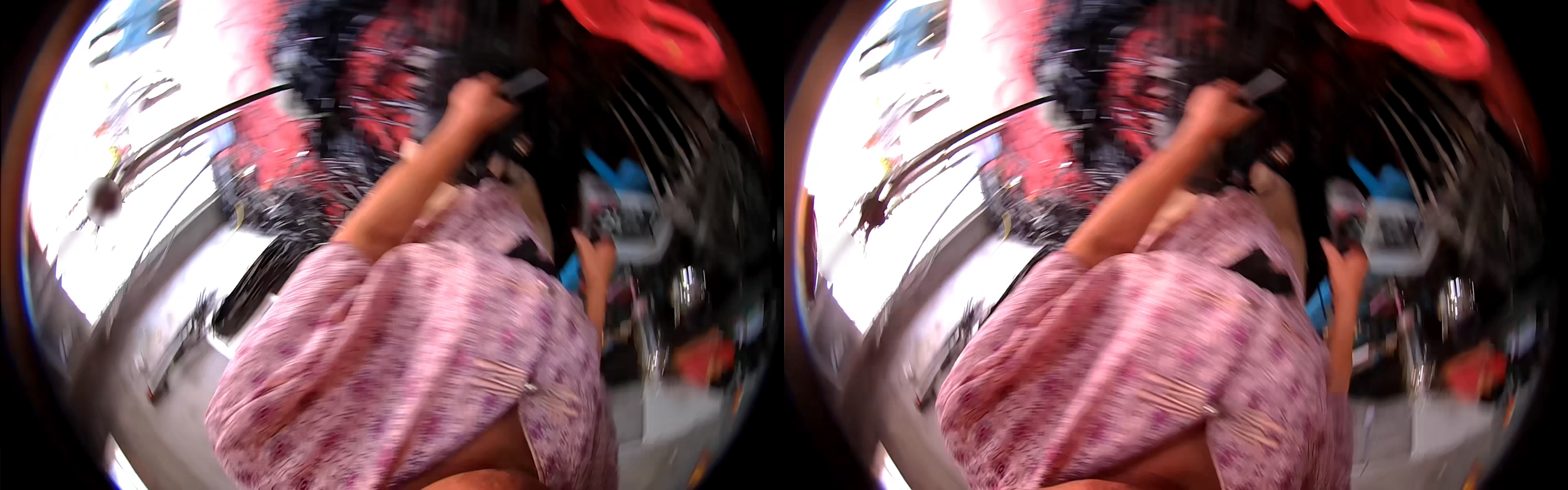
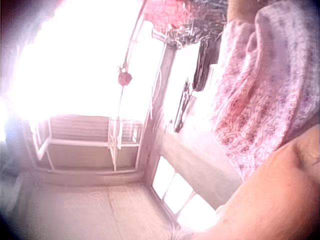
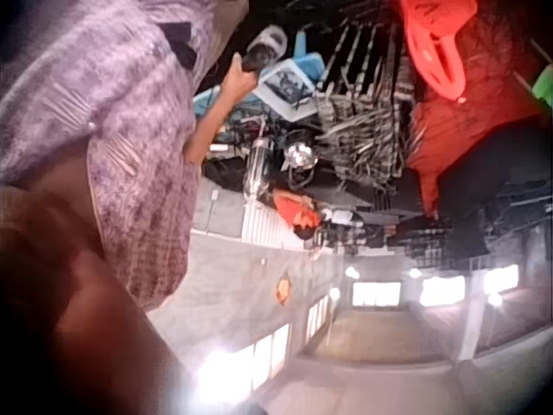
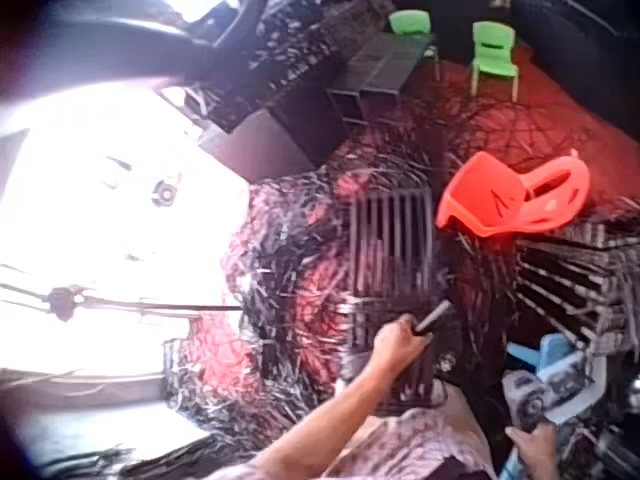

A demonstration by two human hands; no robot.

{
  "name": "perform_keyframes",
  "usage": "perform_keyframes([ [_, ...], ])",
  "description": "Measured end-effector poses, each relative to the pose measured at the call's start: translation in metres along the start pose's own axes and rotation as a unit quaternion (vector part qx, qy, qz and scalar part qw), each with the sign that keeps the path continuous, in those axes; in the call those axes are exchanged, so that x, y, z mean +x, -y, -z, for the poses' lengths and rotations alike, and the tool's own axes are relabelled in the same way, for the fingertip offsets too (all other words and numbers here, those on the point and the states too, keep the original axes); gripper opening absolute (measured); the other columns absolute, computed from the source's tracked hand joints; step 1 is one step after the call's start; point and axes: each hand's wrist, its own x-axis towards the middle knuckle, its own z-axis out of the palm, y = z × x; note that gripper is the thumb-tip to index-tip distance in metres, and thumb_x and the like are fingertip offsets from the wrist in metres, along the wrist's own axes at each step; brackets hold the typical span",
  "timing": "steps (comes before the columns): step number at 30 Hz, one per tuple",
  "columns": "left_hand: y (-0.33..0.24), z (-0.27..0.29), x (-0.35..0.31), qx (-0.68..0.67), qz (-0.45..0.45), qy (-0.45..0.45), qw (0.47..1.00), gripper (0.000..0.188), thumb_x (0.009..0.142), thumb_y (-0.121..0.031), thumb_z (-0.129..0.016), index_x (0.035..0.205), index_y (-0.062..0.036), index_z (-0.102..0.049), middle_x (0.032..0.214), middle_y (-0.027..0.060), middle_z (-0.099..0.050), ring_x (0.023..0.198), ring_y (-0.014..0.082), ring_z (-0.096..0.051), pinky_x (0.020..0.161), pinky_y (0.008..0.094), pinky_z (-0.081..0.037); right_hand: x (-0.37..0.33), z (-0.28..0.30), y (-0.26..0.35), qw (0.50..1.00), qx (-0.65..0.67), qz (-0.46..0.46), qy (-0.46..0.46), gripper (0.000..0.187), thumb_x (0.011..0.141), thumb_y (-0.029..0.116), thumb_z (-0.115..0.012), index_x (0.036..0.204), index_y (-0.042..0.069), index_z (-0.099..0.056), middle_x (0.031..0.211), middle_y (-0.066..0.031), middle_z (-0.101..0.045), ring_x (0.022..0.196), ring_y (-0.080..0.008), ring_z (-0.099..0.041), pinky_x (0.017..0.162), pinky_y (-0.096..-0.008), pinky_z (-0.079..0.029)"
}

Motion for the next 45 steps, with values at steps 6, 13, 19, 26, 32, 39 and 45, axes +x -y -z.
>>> perform_keyframes([
  [6,0.005,-0.028,-0.001,0.002,0.010,-0.035,0.999,0.031,0.064,-0.027,-0.068,0.081,-0.0026,-0.060,0.078,0.0217,-0.066,0.079,0.0381,-0.066,0.073,0.0479,-0.054,0.020,-0.041,-0.059,0.988,0.093,0.112,-0.051,0.051,0.073,0.018,-0.077,0.112,-0.009,-0.059,0.101,-0.0180,-0.067,0.087,-0.0287,-0.063,0.082,-0.0399,-0.049],
  [13,0.002,-0.026,-0.010,-0.047,0.075,-0.028,0.996,0.026,0.062,-0.025,-0.066,0.077,-0.0033,-0.071,0.083,0.0184,-0.068,0.085,0.0354,-0.067,0.073,0.0447,-0.054,0.048,-0.031,-0.064,0.994,0.051,0.093,-0.014,0.053,0.068,0.019,-0.078,0.113,-0.005,-0.062,0.102,-0.0210,-0.068,0.091,-0.0313,-0.064,0.081,-0.0400,-0.049],
  [19,-0.019,-0.037,-0.017,-0.109,0.106,-0.026,0.988,0.022,0.066,-0.018,-0.060,0.080,-0.0040,-0.070,0.088,0.0182,-0.069,0.089,0.0357,-0.066,0.077,0.0442,-0.053,0.088,-0.033,-0.114,0.985,-0.071,0.151,-0.037,0.052,0.067,0.021,-0.078,0.110,-0.003,-0.064,0.105,-0.0217,-0.067,0.095,-0.0348,-0.065,0.079,-0.0437,-0.050],
  [26,-0.031,-0.039,-0.028,-0.096,0.084,-0.039,0.991,0.022,0.067,-0.018,-0.061,0.080,-0.0034,-0.070,0.086,0.0186,-0.068,0.087,0.0357,-0.066,0.076,0.0441,-0.053,0.085,-0.027,-0.102,0.986,-0.010,0.163,-0.040,0.047,0.070,0.022,-0.078,0.108,-0.003,-0.065,0.100,-0.0207,-0.068,0.090,-0.0335,-0.066,0.078,-0.0424,-0.050],
  [32,-0.037,-0.031,-0.032,-0.084,0.093,-0.020,0.992,0.020,0.068,-0.016,-0.062,0.081,-0.0045,-0.072,0.086,0.0179,-0.069,0.088,0.0343,-0.067,0.076,0.0434,-0.053,0.091,-0.016,-0.093,0.983,-0.008,0.180,-0.040,0.046,0.070,0.021,-0.077,0.105,-0.005,-0.064,0.095,-0.0197,-0.067,0.084,-0.0307,-0.064,0.073,-0.0422,-0.050],
  [39,-0.045,-0.045,-0.021,-0.076,0.096,-0.003,0.992,0.017,0.070,-0.012,-0.062,0.082,-0.0060,-0.073,0.087,0.0160,-0.070,0.088,0.0326,-0.068,0.074,0.0418,-0.054,0.091,-0.018,-0.073,0.978,0.003,0.197,-0.061,0.045,0.070,0.020,-0.076,0.103,-0.007,-0.063,0.089,-0.0185,-0.067,0.077,-0.0274,-0.063,0.068,-0.0420,-0.049],
  [45,-0.039,-0.044,-0.035,-0.054,0.090,-0.010,0.994,0.015,0.070,-0.013,-0.063,0.079,-0.0050,-0.072,0.084,0.0163,-0.069,0.084,0.0329,-0.068,0.072,0.0417,-0.054,0.082,-0.019,-0.052,0.973,0.017,0.220,-0.064,0.044,0.069,0.020,-0.076,0.100,-0.008,-0.063,0.084,-0.0174,-0.067,0.071,-0.0245,-0.061,0.064,-0.0419,-0.049],
])
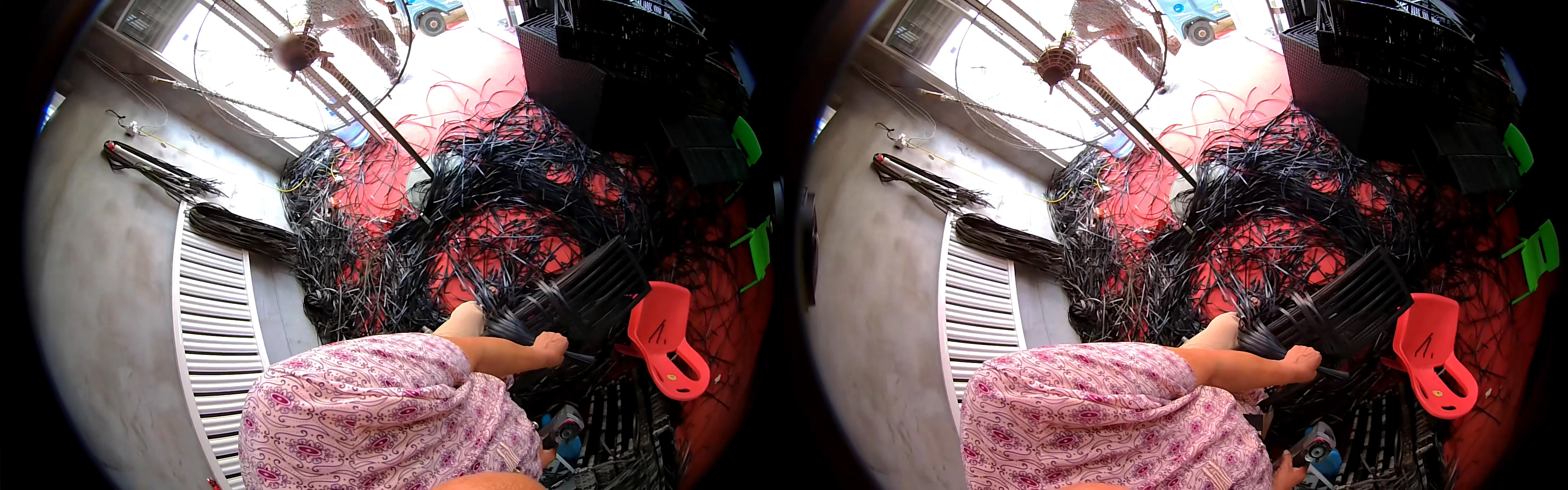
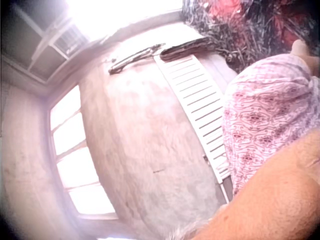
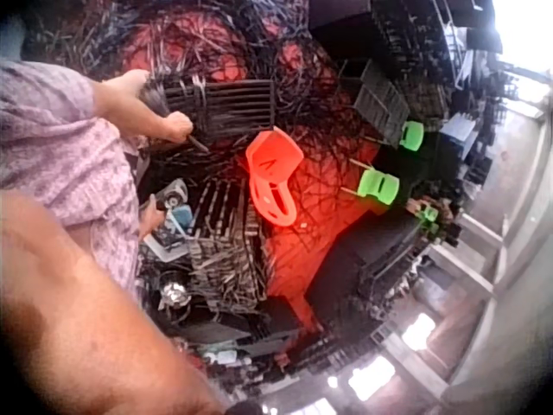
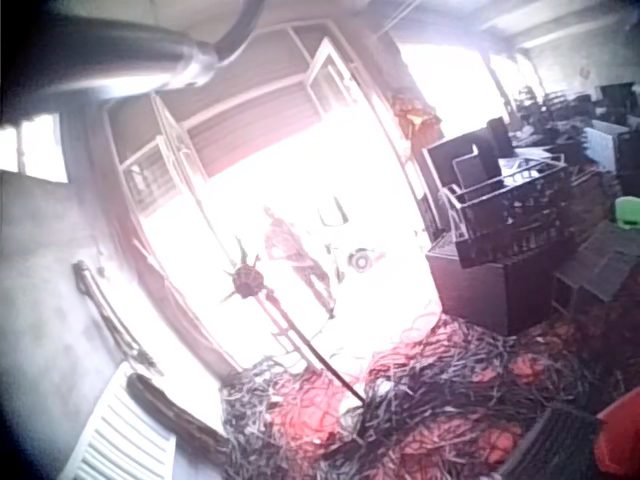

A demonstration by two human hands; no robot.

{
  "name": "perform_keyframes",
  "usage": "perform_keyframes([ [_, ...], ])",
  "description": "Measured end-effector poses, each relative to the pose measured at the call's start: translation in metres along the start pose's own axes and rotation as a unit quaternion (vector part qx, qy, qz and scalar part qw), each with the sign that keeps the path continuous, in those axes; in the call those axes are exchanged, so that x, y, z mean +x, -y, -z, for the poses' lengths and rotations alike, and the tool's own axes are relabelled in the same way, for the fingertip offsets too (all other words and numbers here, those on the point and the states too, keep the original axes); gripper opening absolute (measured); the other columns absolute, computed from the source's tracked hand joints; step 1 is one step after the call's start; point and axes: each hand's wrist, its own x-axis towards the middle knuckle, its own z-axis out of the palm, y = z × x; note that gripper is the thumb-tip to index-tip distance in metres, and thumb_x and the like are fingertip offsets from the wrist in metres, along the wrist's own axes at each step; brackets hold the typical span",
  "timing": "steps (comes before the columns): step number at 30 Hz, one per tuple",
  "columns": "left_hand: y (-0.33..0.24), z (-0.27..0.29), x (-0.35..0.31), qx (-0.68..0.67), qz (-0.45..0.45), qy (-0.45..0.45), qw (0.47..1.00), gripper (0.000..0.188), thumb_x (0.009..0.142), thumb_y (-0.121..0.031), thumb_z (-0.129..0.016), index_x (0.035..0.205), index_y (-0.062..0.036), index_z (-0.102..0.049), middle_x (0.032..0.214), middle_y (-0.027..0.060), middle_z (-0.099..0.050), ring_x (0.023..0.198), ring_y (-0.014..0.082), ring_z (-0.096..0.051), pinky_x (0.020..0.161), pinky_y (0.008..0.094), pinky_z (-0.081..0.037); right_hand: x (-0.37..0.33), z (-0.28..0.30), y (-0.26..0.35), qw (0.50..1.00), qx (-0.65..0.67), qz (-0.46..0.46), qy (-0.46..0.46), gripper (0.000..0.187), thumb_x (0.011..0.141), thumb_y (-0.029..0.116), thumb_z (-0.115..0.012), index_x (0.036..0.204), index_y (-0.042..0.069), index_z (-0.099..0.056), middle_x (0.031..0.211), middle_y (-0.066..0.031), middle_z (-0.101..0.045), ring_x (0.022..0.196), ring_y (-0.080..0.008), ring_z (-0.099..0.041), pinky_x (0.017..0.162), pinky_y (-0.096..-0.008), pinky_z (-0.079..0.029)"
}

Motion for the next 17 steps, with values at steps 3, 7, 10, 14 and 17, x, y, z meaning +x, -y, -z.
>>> perform_keyframes([
  [3,0.017,-0.001,0.006,0.035,-0.036,-0.019,0.999,0.013,0.068,-0.012,-0.064,0.077,-0.0065,-0.073,0.083,0.0160,-0.070,0.082,0.0327,-0.068,0.072,0.0417,-0.054,-0.018,-0.002,0.011,0.997,0.052,0.048,-0.025,0.043,0.069,0.019,-0.076,0.099,-0.009,-0.063,0.082,-0.0169,-0.066,0.068,-0.0231,-0.060,0.062,-0.0418,-0.048],
  [7,0.017,0.030,0.012,0.155,-0.075,-0.021,0.985,0.013,0.070,-0.016,-0.063,0.078,-0.0083,-0.070,0.080,0.0163,-0.070,0.076,0.0300,-0.070,0.066,0.0421,-0.056,-0.032,0.016,0.086,0.993,0.038,-0.110,-0.001,0.037,0.070,0.025,-0.078,0.078,-0.007,-0.063,0.071,-0.0145,-0.065,0.061,-0.0202,-0.056,0.060,-0.0404,-0.047],
  [10,0.022,0.033,0.010,0.099,-0.040,-0.007,0.994,0.020,0.074,-0.022,-0.063,0.087,-0.0063,-0.066,0.085,0.0183,-0.069,0.082,0.0348,-0.068,0.071,0.0468,-0.054,-0.030,0.030,0.085,0.978,0.127,-0.163,0.012,0.036,0.071,0.019,-0.078,0.096,-0.002,-0.063,0.080,-0.0094,-0.066,0.067,-0.0199,-0.057,0.064,-0.0386,-0.048],
  [14,0.029,0.026,0.013,0.120,-0.058,-0.015,0.991,0.022,0.075,-0.022,-0.064,0.089,-0.0057,-0.067,0.086,0.0192,-0.069,0.085,0.0361,-0.068,0.074,0.0461,-0.054,-0.043,0.024,0.044,0.987,0.041,-0.151,-0.015,0.039,0.067,0.019,-0.077,0.098,0.001,-0.063,0.082,-0.0180,-0.067,0.076,-0.0310,-0.065,0.070,-0.0381,-0.050],
  [17,0.016,0.033,0.026,0.126,-0.100,-0.039,0.986,0.023,0.075,-0.024,-0.066,0.089,-0.0068,-0.067,0.087,0.0196,-0.069,0.086,0.0371,-0.067,0.075,0.0457,-0.054,-0.070,0.035,0.046,0.988,-0.003,-0.155,-0.028,0.048,0.068,0.025,-0.073,0.110,0.004,-0.065,0.095,-0.0219,-0.069,0.091,-0.0340,-0.068,0.079,-0.0439,-0.050],
])
